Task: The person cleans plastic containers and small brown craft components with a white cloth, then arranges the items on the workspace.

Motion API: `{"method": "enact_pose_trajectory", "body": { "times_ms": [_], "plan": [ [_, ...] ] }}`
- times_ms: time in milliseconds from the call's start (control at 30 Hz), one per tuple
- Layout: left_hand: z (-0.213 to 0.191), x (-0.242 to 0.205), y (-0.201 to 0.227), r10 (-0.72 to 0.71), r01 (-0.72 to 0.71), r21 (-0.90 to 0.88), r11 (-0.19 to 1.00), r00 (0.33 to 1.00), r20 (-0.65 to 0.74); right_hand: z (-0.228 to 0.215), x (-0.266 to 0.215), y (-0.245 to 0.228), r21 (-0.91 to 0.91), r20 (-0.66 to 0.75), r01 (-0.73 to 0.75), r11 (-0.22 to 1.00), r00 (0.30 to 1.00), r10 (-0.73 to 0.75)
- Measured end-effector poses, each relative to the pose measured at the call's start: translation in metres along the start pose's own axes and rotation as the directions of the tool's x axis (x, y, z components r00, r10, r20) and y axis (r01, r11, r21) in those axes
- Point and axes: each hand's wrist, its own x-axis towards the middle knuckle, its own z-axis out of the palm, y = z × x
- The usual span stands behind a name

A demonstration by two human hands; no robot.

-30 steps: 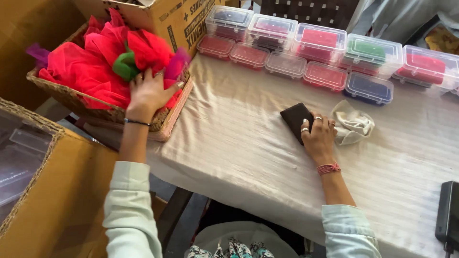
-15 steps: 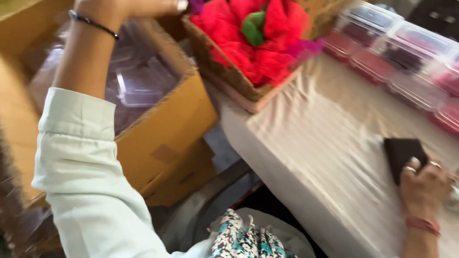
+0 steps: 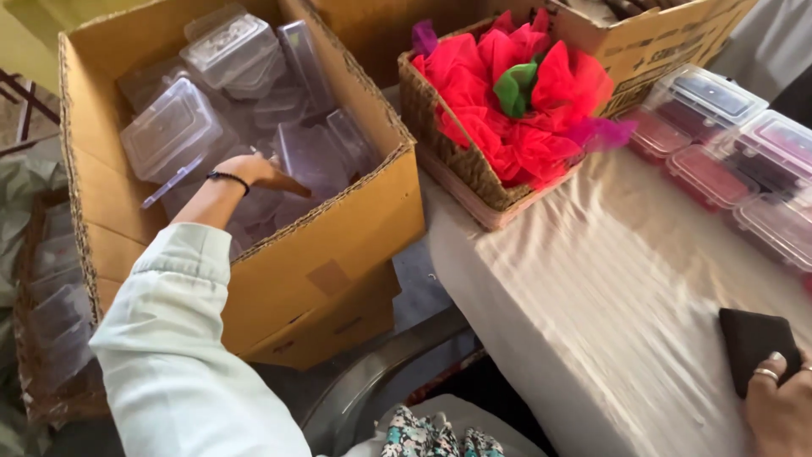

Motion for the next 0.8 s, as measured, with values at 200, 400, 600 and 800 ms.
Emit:
{"method": "enact_pose_trajectory", "body": {
  "times_ms": [200, 400, 600, 800],
  "plan": [
    [-0.029, -0.043, -0.003, -0.154, 0.322, -0.946, 0.027, 0.937, 0.315, -0.003, 0.005, -0.010, -0.080, -0.028, -0.052, 0.995, 0.998, 0.050],
    [-0.025, -0.069, -0.017, -0.338, 0.335, -0.941, 0.045, 0.892, 0.301, 0.007, 0.007, 0.024, 0.068, 0.029, -0.015, 0.998, 1.000, 0.013],
    [0.027, -0.075, -0.026, -0.478, 0.174, -0.962, -0.208, 0.840, 0.256, 0.010, 0.006, 0.028, -0.094, 0.003, 0.066, 0.993, 0.998, -0.066],
    [0.034, -0.076, -0.035, -0.609, 0.030, -0.931, -0.363, 0.749, 0.262, 0.001, 0.002, 0.015, 0.009, 0.060, 0.001, 1.000, 0.998, -0.002]
  ]
}}
